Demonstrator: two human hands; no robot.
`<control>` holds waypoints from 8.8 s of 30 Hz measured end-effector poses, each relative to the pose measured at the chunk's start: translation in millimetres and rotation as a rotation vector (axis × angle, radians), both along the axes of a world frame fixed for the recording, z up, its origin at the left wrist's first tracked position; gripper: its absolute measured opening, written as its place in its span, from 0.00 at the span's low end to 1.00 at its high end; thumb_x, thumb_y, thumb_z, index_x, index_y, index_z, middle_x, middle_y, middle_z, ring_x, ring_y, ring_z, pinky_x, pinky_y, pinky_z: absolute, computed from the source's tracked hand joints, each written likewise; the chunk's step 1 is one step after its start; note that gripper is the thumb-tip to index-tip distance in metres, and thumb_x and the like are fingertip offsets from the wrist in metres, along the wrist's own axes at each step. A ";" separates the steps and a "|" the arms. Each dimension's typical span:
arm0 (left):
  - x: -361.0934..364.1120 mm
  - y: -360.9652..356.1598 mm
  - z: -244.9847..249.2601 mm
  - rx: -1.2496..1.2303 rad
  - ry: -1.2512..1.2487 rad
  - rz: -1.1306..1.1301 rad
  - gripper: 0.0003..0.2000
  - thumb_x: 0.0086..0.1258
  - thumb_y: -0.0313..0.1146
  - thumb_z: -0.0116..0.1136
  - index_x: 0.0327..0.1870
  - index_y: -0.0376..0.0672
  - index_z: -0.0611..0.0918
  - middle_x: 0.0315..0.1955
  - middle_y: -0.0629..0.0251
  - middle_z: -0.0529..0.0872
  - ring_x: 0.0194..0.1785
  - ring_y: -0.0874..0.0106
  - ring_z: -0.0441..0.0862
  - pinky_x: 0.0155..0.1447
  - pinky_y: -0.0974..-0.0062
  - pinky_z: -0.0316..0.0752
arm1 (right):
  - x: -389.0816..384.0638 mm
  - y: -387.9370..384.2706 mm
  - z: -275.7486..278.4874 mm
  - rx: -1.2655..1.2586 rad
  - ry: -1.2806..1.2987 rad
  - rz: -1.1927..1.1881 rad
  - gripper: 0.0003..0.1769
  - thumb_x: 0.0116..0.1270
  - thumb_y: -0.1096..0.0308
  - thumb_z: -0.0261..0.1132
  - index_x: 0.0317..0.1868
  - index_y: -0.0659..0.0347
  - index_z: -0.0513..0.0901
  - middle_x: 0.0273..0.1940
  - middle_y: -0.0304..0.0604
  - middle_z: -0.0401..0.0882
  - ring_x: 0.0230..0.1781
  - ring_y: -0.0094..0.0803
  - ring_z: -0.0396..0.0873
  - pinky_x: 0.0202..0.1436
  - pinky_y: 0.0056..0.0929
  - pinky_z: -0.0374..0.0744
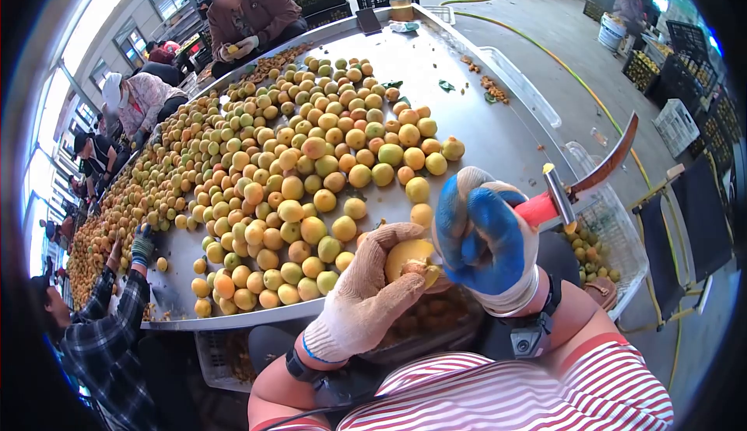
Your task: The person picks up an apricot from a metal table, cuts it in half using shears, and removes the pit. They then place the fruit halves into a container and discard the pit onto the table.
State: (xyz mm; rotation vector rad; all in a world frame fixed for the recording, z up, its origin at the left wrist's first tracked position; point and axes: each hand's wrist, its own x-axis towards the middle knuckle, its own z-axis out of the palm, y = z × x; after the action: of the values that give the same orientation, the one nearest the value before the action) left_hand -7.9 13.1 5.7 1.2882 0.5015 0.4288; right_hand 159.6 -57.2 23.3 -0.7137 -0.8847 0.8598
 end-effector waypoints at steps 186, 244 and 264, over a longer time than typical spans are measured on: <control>60.1 251.7 -64.7 1.377 1.161 0.345 0.32 0.68 0.52 0.59 0.71 0.46 0.73 0.64 0.56 0.81 0.68 0.54 0.75 0.73 0.60 0.65 | 47.9 59.8 -76.8 -0.576 -0.602 -0.449 0.27 0.75 0.67 0.66 0.66 0.72 0.68 0.43 0.51 0.87 0.41 0.41 0.88 0.44 0.35 0.84; -19.6 60.3 -9.3 0.228 -0.096 0.163 0.21 0.78 0.37 0.55 0.68 0.40 0.69 0.42 0.68 0.78 0.38 0.81 0.76 0.42 0.82 0.75 | -10.9 42.5 -22.0 -0.656 0.337 0.646 0.26 0.82 0.41 0.46 0.35 0.52 0.74 0.15 0.28 0.61 0.07 0.19 0.59 0.07 0.23 0.59; -14.5 59.4 -13.2 0.760 -0.187 0.400 0.32 0.60 0.22 0.76 0.66 0.33 0.75 0.58 0.55 0.83 0.62 0.70 0.80 0.69 0.71 0.73 | -10.4 50.3 -42.7 -0.495 -0.224 0.125 0.13 0.81 0.65 0.59 0.59 0.63 0.78 0.31 0.31 0.77 0.27 0.14 0.70 0.29 0.17 0.71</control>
State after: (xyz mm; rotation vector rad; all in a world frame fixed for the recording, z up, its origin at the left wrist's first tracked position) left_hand -22.4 72.5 -7.4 1.8519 0.4509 1.1414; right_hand 149.2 -6.9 -19.5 -1.2122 -0.9306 1.1434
